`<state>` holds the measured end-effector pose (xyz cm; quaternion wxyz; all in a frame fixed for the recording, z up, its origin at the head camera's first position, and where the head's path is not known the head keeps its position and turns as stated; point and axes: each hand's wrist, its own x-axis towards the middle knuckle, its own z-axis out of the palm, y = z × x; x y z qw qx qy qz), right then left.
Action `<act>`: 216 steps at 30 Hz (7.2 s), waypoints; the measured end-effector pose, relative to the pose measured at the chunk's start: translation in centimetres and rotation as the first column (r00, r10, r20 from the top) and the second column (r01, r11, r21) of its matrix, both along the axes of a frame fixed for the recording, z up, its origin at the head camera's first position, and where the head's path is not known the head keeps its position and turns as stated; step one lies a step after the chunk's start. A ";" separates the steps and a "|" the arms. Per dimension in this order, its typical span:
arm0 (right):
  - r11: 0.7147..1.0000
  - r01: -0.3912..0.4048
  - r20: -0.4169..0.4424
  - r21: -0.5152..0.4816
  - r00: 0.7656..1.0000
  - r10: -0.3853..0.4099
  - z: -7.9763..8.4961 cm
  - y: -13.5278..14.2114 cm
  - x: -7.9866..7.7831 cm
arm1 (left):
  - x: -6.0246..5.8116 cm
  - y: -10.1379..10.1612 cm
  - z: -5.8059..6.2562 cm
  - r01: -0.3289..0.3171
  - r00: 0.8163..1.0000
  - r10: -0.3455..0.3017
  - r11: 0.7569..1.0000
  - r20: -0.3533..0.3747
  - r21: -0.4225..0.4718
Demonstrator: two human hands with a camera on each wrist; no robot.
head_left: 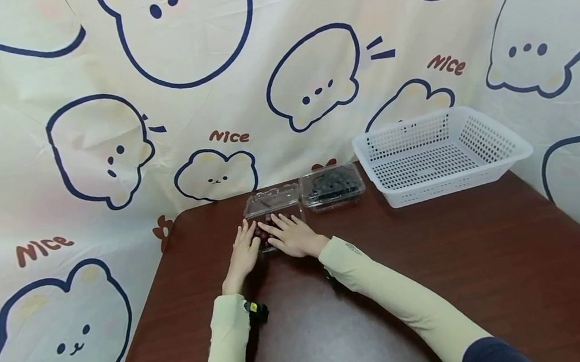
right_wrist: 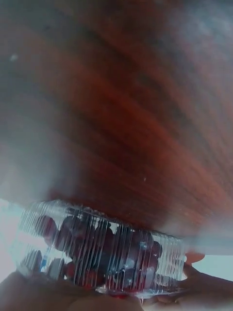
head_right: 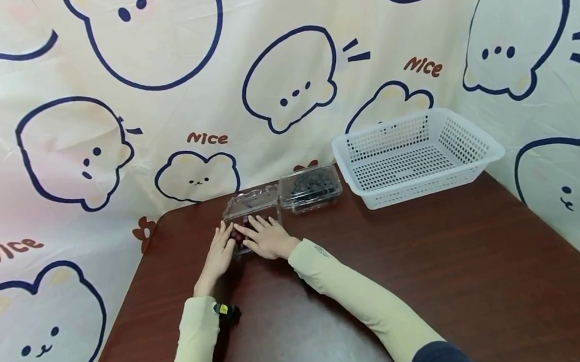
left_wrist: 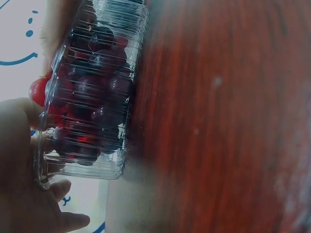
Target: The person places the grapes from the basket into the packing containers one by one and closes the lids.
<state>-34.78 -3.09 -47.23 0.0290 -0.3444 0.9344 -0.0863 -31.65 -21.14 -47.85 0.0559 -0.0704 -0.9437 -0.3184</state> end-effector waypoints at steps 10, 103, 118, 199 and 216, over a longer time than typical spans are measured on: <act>0.986 -0.036 -0.064 -0.166 0.998 0.026 -0.9 0.6 -0.1 | 0.1 -0.1 -0.4 0.007 1.000 -0.006 0.999 -0.016 0.039; 0.677 0.330 0.337 -0.658 0.933 -0.127 -0.3 1.7 -3.6 | -4.6 -2.3 1.3 -0.133 0.979 0.043 0.870 0.197 0.474; 0.644 0.391 0.406 -0.658 0.904 -0.134 -0.6 1.6 -3.8 | -4.8 -2.2 2.1 -0.182 0.961 0.003 0.757 0.276 0.628; 0.451 0.328 0.347 -0.830 0.937 -0.042 -0.3 3.7 -4.3 | -4.7 -2.5 2.3 -0.207 0.973 0.054 0.644 0.226 0.736; 0.437 0.355 0.359 -0.827 0.930 -0.076 -0.7 4.0 -4.8 | -5.1 -2.5 1.8 -0.206 0.978 0.101 0.598 0.182 0.775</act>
